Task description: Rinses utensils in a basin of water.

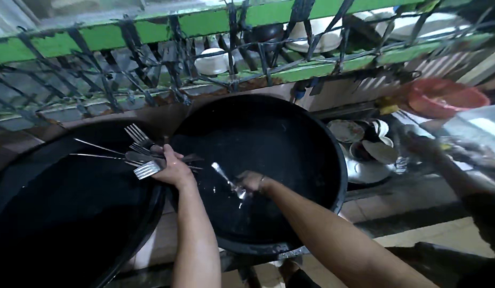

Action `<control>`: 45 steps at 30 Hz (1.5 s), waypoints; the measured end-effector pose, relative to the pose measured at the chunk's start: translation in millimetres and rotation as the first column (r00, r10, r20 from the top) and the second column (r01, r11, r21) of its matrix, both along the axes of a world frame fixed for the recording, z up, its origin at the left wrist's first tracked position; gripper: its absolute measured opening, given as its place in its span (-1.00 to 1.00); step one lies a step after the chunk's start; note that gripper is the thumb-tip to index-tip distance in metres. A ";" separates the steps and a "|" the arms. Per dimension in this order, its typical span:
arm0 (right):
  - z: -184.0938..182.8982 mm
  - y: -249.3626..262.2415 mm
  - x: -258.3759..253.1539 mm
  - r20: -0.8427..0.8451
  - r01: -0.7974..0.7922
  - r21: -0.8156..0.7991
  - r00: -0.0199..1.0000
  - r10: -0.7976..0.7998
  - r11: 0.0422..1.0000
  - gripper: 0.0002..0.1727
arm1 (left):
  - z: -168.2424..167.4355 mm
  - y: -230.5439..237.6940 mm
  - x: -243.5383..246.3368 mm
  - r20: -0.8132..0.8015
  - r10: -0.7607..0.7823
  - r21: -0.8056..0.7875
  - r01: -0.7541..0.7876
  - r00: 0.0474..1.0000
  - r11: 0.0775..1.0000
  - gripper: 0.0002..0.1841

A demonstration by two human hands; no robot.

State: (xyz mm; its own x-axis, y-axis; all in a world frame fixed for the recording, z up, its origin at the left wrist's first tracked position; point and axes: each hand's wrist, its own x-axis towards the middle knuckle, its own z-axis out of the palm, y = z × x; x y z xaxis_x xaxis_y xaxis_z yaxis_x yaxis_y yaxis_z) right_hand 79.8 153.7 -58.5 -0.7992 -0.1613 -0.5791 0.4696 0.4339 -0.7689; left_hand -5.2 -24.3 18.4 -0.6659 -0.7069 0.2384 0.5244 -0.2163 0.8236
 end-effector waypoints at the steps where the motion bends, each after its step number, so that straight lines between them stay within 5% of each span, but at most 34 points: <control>1: 8.9 9.7 2.8 0.023 0.068 -0.028 0.997 -0.068 0.997 -0.68 | 0.2 0.2 1.2 -0.027 -0.026 -0.002 0.026 0.999 1.000 -0.64; 4: 12.3 34.5 9.2 0.019 0.255 -0.178 0.967 -0.256 0.950 -0.66 | -5.0 3.5 1.6 0.026 -0.273 -0.053 0.275 0.962 0.960 -0.73; 9: 25.1 47.3 7.5 -0.029 0.443 -0.443 0.862 -0.507 0.779 -0.70 | -18.4 35.3 8.2 0.423 -0.603 -0.212 0.721 0.677 0.660 -0.64; 17: 41.8 43.6 6.4 0.088 0.634 -0.570 0.680 -0.728 0.523 -0.74 | -25.0 66.6 39.6 0.580 -0.703 -0.518 0.852 0.412 0.072 -0.64; 19: 52.8 34.3 14.6 0.072 0.658 -0.545 0.653 -0.754 0.519 -0.70 | -19.0 74.0 45.6 0.640 -0.643 -0.579 0.815 0.422 -0.041 -0.68; 21: 51.2 36.7 13.3 -0.024 0.630 -0.387 0.724 -0.690 0.674 -0.66 | -22.5 78.7 45.0 0.645 -0.594 -0.606 0.796 0.480 -0.014 -0.75; 23: 35.7 49.6 1.7 -0.151 0.546 -0.021 0.826 -0.543 0.837 -0.54 | -28.2 82.0 37.7 0.658 -0.566 -0.514 0.846 0.497 0.144 -0.75; 26: 8.7 62.6 -10.8 -0.119 0.499 0.233 0.866 -0.485 0.834 -0.03 | -32.2 81.4 21.5 0.721 -0.548 -0.261 0.899 0.424 0.352 -0.62; 30: 8.0 65.1 -13.1 -0.075 0.310 0.389 0.949 -0.305 0.868 -0.39 | -45.2 74.0 9.4 0.786 -0.539 -0.068 0.909 0.303 0.412 -0.62; 34: 14.4 61.2 -12.4 -0.303 0.543 0.164 0.822 -0.481 0.824 -0.54 | -46.0 74.4 8.1 0.788 -0.566 0.049 0.891 0.243 0.451 -0.59; 40: 13.6 42.9 -19.9 -0.442 0.649 -0.177 0.620 -0.649 0.740 -0.62 | -43.7 83.4 12.7 0.724 -0.663 0.168 0.884 0.189 0.436 -0.66; 45: 15.1 35.7 -18.6 -0.224 0.571 -0.445 0.675 -0.703 0.690 -0.66 | -49.5 87.1 12.7 0.767 -0.623 0.112 0.922 0.156 0.369 -0.75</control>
